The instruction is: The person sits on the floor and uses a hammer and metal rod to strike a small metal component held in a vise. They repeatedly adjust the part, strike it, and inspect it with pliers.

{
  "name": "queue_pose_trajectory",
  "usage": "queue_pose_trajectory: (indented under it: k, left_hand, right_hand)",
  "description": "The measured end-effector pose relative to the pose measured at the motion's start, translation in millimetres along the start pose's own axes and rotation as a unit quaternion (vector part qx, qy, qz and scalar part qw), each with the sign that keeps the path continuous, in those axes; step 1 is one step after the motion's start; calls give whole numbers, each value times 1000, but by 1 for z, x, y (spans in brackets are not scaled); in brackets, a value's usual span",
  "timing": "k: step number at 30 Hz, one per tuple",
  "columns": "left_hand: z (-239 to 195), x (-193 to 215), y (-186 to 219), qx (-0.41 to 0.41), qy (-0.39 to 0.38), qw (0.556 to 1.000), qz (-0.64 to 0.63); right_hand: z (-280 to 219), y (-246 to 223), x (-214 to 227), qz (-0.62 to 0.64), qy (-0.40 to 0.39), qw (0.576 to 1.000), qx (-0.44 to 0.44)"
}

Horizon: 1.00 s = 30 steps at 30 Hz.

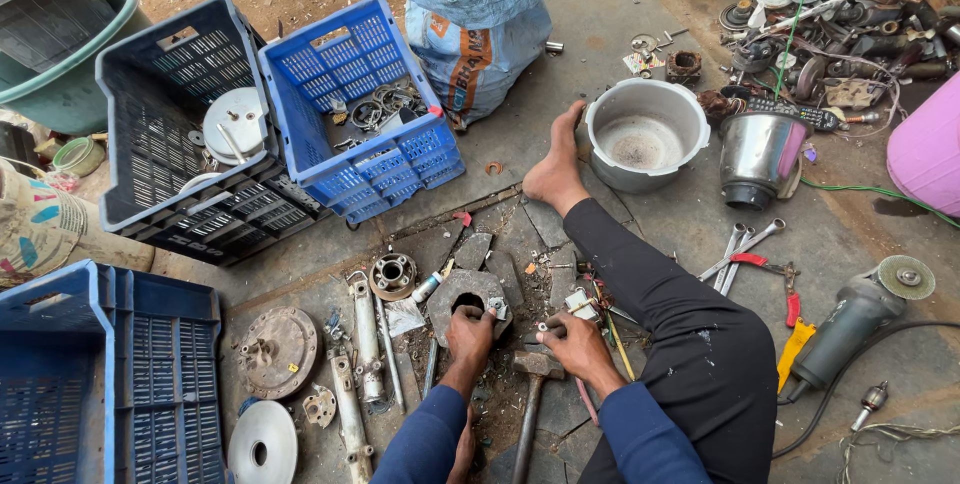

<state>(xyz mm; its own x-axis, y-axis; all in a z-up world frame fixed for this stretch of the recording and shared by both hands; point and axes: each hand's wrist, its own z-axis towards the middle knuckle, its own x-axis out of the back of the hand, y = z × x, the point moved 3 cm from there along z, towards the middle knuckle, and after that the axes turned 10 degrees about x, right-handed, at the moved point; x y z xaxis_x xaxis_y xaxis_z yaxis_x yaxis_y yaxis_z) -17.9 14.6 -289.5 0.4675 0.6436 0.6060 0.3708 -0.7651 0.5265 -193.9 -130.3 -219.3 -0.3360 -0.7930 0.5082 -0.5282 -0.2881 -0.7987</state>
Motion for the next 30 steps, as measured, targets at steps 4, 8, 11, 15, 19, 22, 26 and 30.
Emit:
queue_pose_trajectory:
  k: [4,8,11,15,19,22,26,30]
  left_hand:
    - [-21,33,-21,35,78,996,23]
    - [-44,52,-71,-29,232,962,142]
    - [-39,53,-107,-18,260,933,249]
    - [-12,56,-134,-13,219,925,309]
    - [14,57,-141,-68,194,903,377]
    - [22,58,-147,-53,153,901,402]
    - [27,76,-124,-43,143,911,385]
    - [31,115,-60,-48,71,981,175]
  right_hand:
    - [0,3,-4,-13,-7,999,-31]
    - [4,1,-3,-28,-1,1000,-6]
    - [3,2,-6,-31,0,1000,2]
    - [0,6,-9,-38,-16,999,-12]
    - [-1,5,-7,-34,-13,999,-9]
    - [-1,2,-7,-35,-4,999,-5]
    - [3,2,-4,-32,1,999,-12]
    - [5,4,-3,-22,-12,999,-43]
